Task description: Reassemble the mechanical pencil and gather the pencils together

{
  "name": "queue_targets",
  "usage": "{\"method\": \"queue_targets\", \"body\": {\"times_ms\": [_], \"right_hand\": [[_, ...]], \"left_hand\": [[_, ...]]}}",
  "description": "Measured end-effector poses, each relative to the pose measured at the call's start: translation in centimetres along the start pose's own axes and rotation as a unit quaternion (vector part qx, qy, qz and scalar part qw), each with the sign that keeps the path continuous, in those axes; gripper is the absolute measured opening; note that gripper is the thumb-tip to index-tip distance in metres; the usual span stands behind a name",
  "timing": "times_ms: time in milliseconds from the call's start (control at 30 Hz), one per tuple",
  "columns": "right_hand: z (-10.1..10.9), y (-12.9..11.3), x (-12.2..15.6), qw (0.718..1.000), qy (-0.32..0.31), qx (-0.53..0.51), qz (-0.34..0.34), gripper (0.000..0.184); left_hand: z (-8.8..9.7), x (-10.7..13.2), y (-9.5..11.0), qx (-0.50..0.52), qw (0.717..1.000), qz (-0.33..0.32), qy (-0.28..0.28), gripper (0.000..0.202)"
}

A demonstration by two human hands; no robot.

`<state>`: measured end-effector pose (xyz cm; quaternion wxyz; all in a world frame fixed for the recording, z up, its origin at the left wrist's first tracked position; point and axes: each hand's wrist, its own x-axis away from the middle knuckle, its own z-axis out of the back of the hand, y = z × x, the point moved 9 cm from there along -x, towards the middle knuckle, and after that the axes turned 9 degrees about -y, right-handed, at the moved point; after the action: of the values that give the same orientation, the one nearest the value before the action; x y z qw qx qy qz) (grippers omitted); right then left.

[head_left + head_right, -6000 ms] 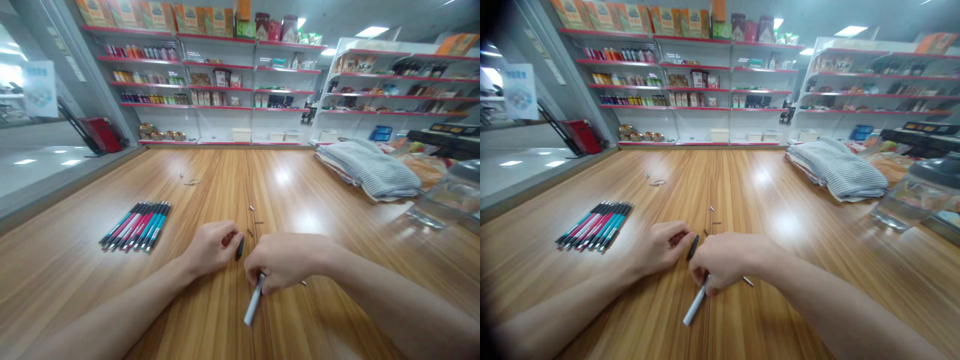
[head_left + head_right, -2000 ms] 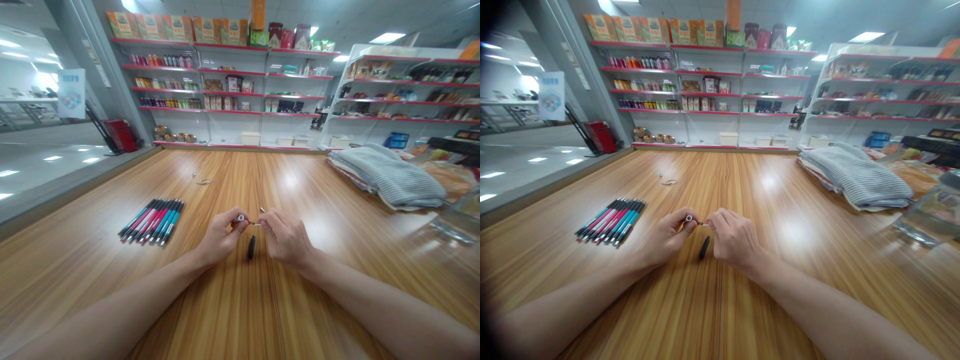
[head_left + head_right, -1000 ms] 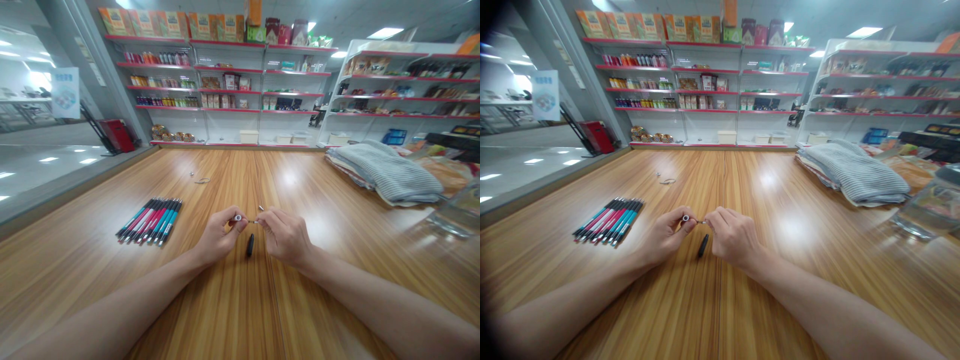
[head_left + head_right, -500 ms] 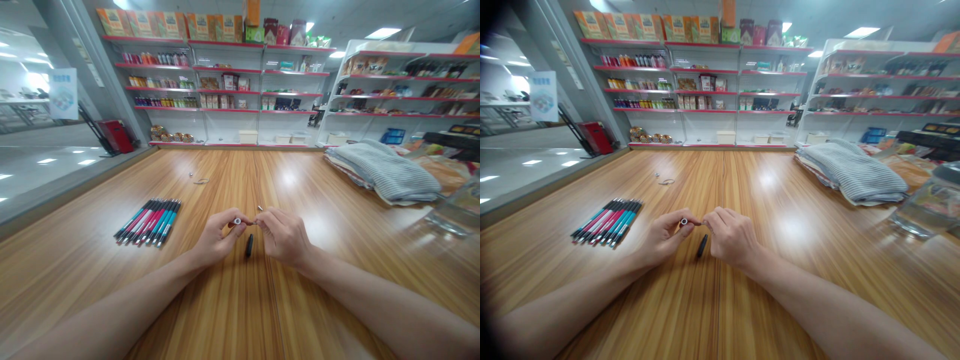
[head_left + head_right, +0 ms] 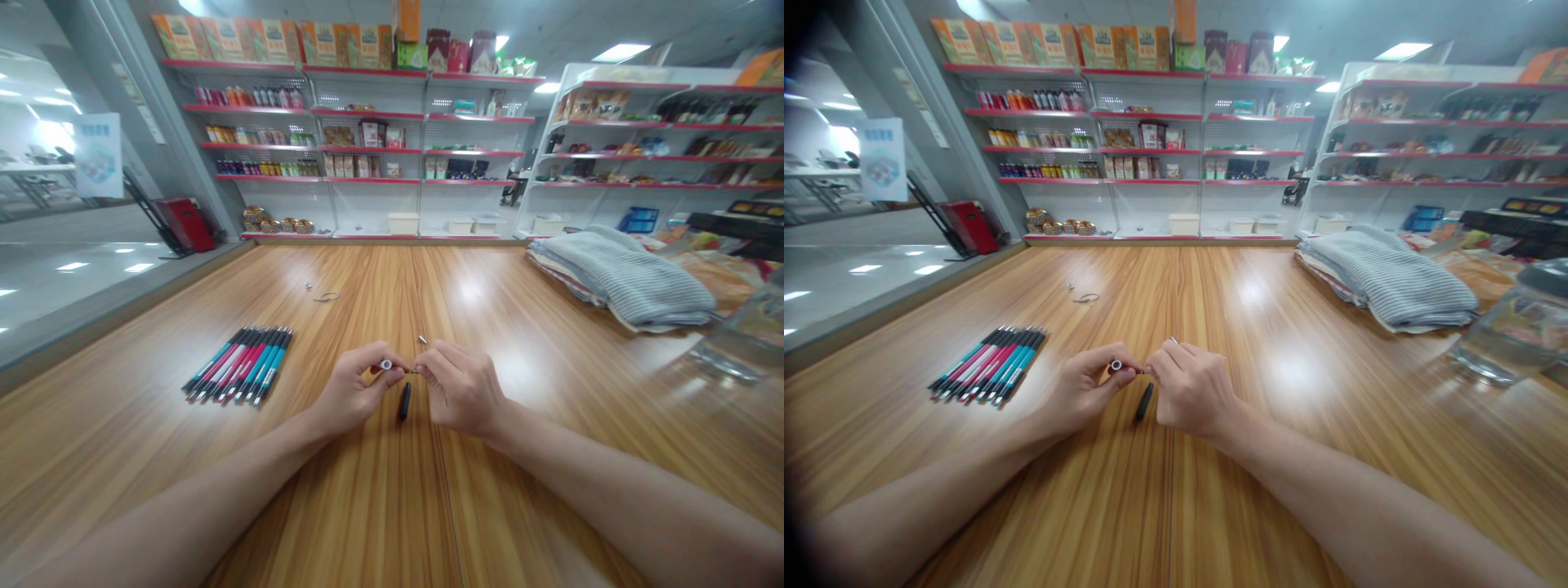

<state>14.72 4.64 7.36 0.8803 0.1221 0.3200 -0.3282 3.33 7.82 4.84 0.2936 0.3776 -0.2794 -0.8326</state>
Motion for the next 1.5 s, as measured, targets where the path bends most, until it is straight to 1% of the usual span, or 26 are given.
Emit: {"method": "queue_targets", "body": {"times_ms": [300, 500, 667, 800, 900, 967, 1067, 1167, 1233, 1300, 1367, 1433, 1500], "right_hand": [[-0.1, -0.2, 0.0, 1.0, -0.01, -0.007, -0.002, 0.017], [-0.2, -0.2, -0.1, 1.0, -0.017, -0.019, -0.008, 0.016], [-0.4, 0.0, -0.1, 0.999, -0.028, -0.037, -0.005, 0.015], [-0.4, 0.1, 0.0, 0.999, -0.024, -0.037, -0.011, 0.016], [-0.5, 0.4, 0.0, 0.999, -0.023, -0.04, -0.02, 0.016], [-0.6, 1.0, 0.0, 0.998, -0.02, -0.04, -0.034, 0.016], [-0.6, 2.9, 0.2, 0.997, -0.009, -0.039, -0.065, 0.016], [-0.6, 5.2, 0.5, 0.993, 0.003, -0.029, -0.114, 0.017], [-0.8, 6.7, 0.7, 0.988, -0.003, -0.017, -0.156, 0.018], [-1.4, 7.6, 0.8, 0.981, -0.022, -0.004, -0.191, 0.017], [-2.1, 8.0, 1.0, 0.976, -0.048, 0.008, -0.214, 0.014], [-2.9, 8.3, 1.0, 0.971, -0.075, 0.014, -0.227, 0.013], [-3.7, 8.5, 1.1, 0.967, -0.098, 0.012, -0.234, 0.013]], "left_hand": [[0.0, 0.0, -0.3, 0.003, 1.0, 0.001, 0.003, 0.011], [0.0, 0.0, 0.1, -0.008, 1.0, 0.004, 0.004, 0.012], [0.0, -0.2, 0.5, -0.019, 1.0, 0.01, -0.006, 0.014], [-0.2, -0.2, 0.6, -0.024, 1.0, 0.012, -0.015, 0.016], [-0.1, -0.3, 0.6, -0.037, 0.999, 0.023, -0.011, 0.018], [0.0, -0.4, 0.4, -0.05, 0.998, 0.034, -0.003, 0.019], [0.2, -0.5, 0.2, -0.067, 0.996, 0.052, 0.018, 0.019], [0.6, -0.6, -0.4, -0.075, 0.994, 0.067, 0.042, 0.02], [0.7, -0.6, -1.0, -0.09, 0.992, 0.078, 0.05, 0.02], [0.6, -0.5, -2.1, -0.123, 0.987, 0.095, 0.04, 0.019], [0.1, -0.5, -3.2, -0.159, 0.981, 0.111, 0.015, 0.017], [-0.3, -0.5, -4.1, -0.181, 0.977, 0.114, -0.009, 0.016], [-0.8, -0.4, -4.5, -0.188, 0.976, 0.11, -0.025, 0.014]]}}
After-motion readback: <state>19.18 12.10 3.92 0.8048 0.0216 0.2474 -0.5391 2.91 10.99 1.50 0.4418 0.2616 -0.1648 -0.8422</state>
